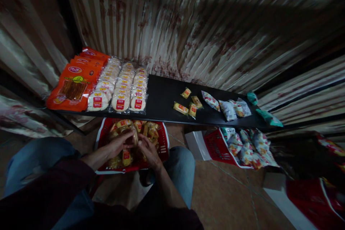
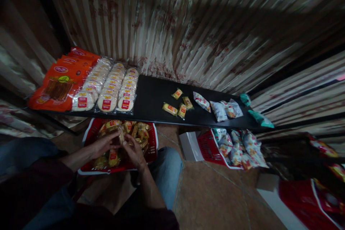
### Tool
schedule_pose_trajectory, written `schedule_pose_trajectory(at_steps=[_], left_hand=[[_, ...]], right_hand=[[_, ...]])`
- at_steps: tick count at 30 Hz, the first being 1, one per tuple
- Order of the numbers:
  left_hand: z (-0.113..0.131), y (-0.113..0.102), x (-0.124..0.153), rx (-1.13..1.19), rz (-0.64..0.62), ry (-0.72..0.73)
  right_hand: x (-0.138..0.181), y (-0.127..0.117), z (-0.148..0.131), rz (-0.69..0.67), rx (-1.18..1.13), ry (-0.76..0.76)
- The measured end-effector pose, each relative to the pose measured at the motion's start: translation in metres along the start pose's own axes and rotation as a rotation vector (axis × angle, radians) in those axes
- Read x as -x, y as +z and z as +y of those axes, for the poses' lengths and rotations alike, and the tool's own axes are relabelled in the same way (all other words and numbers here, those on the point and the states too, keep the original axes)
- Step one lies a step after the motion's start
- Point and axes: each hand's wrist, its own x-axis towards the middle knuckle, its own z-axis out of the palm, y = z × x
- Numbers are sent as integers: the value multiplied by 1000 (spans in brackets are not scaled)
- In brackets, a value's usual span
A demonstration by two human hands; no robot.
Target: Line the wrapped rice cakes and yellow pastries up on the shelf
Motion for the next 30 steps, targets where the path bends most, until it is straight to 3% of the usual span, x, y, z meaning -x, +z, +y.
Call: schedule_pose_trajectory(at_steps=[10,15,18,25,30], left_hand=[[-9,-2,3,-276,119,205],[-10,-8,0,-403,124,275],[-13,-14,-8,-481,158,390],[-15,-16,-9,-692,138,594],[-14,-10,1,-860,174,749]], right_hand=[[1,5,-2,-62,-5,42],[-2,1,6,-1,-83,97],[-3,-5,4,18,-102,123],[1,-25,-10,-186,-13,160],[2,-32,-11,-189,72,119]])
